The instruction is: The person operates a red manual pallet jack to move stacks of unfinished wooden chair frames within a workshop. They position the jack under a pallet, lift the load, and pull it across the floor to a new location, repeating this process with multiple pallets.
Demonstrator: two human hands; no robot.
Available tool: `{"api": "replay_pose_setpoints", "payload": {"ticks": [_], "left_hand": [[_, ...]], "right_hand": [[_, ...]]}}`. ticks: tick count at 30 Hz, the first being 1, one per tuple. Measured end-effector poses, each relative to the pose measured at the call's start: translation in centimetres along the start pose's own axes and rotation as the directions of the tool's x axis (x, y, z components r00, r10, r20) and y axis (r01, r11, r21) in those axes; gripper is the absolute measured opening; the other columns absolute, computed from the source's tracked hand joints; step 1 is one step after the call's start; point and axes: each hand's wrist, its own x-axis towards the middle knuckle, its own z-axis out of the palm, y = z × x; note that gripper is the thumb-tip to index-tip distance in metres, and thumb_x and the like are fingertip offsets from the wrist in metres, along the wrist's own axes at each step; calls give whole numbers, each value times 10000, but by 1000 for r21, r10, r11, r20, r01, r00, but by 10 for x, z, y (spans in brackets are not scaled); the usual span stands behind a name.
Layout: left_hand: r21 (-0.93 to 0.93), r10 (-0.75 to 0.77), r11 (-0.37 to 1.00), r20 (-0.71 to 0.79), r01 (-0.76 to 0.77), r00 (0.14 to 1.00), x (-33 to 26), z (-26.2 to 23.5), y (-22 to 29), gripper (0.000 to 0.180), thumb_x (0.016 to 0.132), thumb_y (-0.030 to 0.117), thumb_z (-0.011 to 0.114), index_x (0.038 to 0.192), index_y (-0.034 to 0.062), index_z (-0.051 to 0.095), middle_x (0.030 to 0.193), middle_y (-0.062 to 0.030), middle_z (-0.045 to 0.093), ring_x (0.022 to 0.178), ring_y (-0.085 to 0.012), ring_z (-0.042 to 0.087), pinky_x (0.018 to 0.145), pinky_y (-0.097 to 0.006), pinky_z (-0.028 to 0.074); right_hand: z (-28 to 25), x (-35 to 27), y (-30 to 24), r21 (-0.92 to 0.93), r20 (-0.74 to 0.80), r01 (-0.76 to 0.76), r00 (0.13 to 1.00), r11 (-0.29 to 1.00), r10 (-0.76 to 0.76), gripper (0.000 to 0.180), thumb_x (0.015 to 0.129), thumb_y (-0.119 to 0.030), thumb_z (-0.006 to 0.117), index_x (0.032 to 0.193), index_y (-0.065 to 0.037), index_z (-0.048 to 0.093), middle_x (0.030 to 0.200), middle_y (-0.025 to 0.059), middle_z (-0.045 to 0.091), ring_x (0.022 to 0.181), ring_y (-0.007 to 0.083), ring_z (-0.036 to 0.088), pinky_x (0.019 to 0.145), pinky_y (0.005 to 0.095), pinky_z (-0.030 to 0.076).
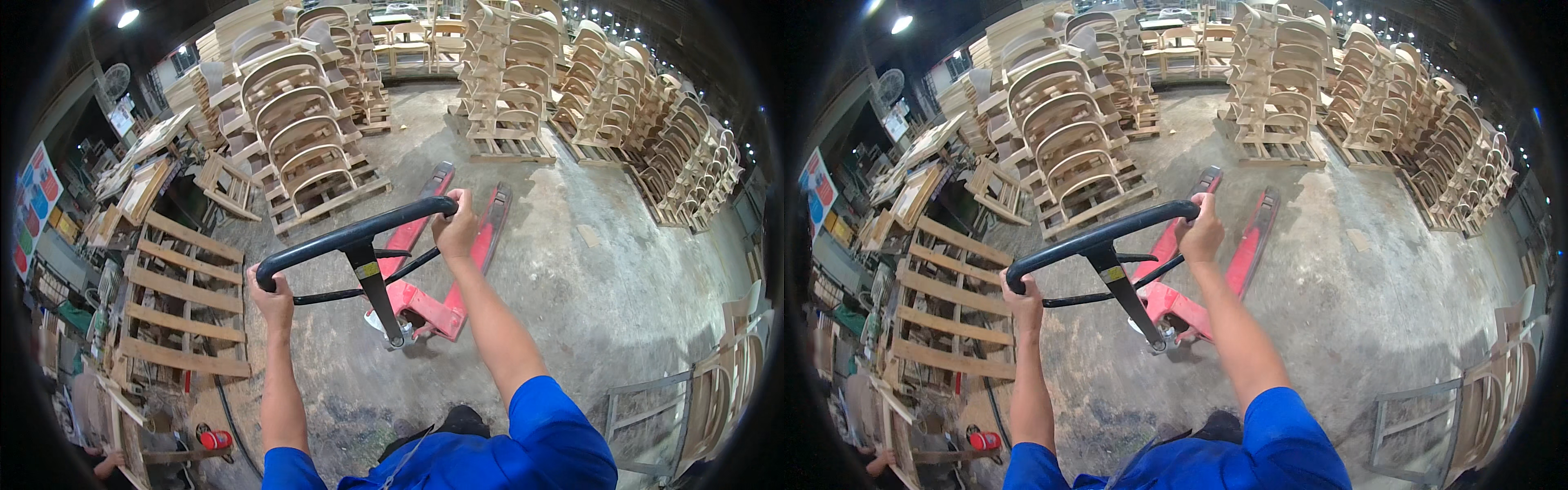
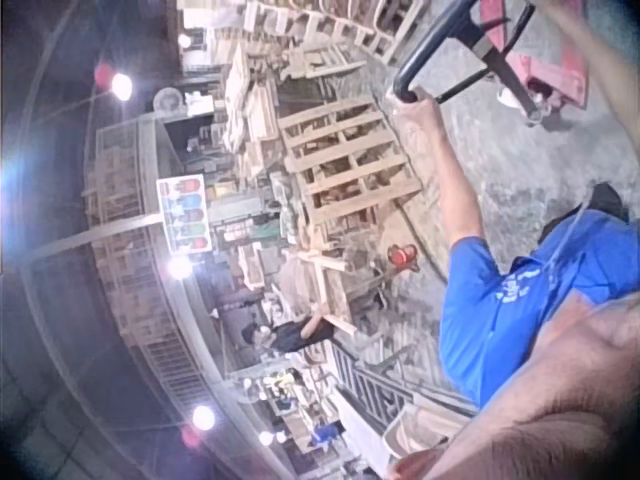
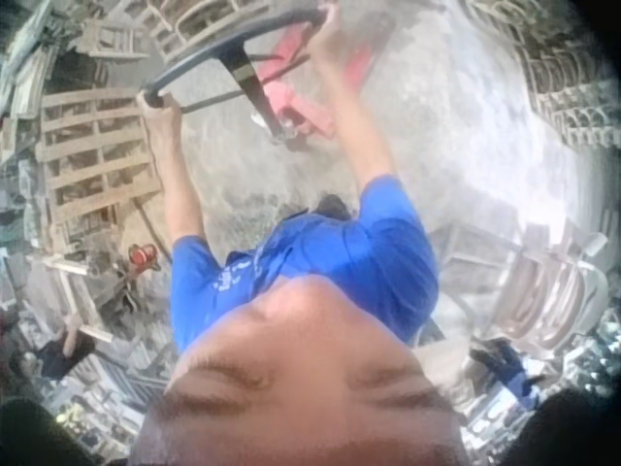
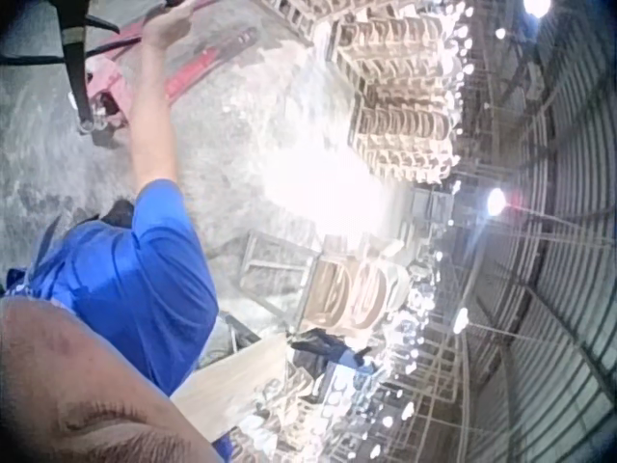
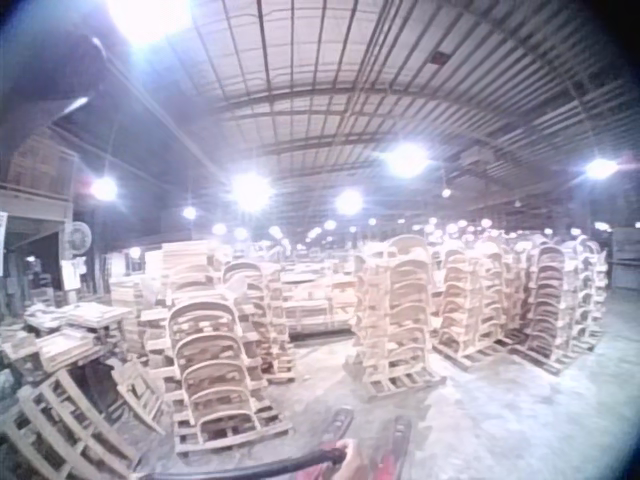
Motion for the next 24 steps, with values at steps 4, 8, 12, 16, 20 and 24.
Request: {"api": "replay_pose_setpoints", "payload": {"ticks": [4, 8, 12, 16, 20, 24], "left_hand": [[21, 46, 999, -7, -46, 999, 62, 17, -37, 179, 956, 104, 611, 1093, 10, 545, 876, -26, 514, 765, -118, 519, 718, -262, 459], [-1, 14, 1000, 31, -14, 999, 127, 47, -77, 168, 957, 93, 607, 1090, 13, 542, 867, -23, 521, 769, -119, 518, 716, -266, 457], [-18, 57, 998, 63, -56, 996, 198, 90, -124, 154, 971, 86, 592, 1092, 11, 534, 853, -22, 521, 763, -115, 535, 706, -270, 464], [-72, 85, 994, 79, -80, 993, 282, 138, -158, 134, 989, 75, 572, 1103, 13, 540, 806, -29, 542, 635, -105, 551, 596, -261, 471], [-91, -154, 980, 206, 176, 966, 361, 197, -190, 145, 980, 69, 565, 1105, -1, 592, 807, -28, 588, 634, -114, 558, 586, -276, 460], [-68, -89, 992, 199, 105, 976, 438, 240, -234, 135, 968, 58, 578, 1089, 14, 616, 784, -12, 595, 605, -104, 554, 550, -274, 448]], "right_hand": [[55, 26, -8, -31, 22, -65, 998, 997, 66, 421, 745, -26, 725, 1118, -130, 558, 793, 155, 705, 781, 405, 722, 687, 521, 537], [111, 52, 1, -22, -22, -26, 999, 999, 26, 449, 736, -29, 749, 1124, -138, 550, 843, 164, 713, 811, 430, 713, 702, 533, 539], [170, 87, 7, -1, -54, -31, 998, 1000, 31, 457, 734, -33, 772, 1117, -135, 545, 900, 168, 719, 838, 445, 706, 722, 546, 537], [229, 124, 16, -6, -133, 8, 991, 1000, -9, 467, 737, -33, 775, 1141, -121, 558, 929, 152, 731, 865, 427, 714, 729, 529, 545], [288, 155, 33, -27, -197, 19, 980, 999, -24, 441, 722, -4, 740, 1120, -107, 580, 921, 154, 732, 851, 423, 720, 737, 520, 555], [352, 203, 37, -23, -192, -8, 981, 1000, 3, 393, 744, -2, 695, 1103, -123, 591, 884, 158, 728, 835, 414, 723, 723, 533, 547]]}}
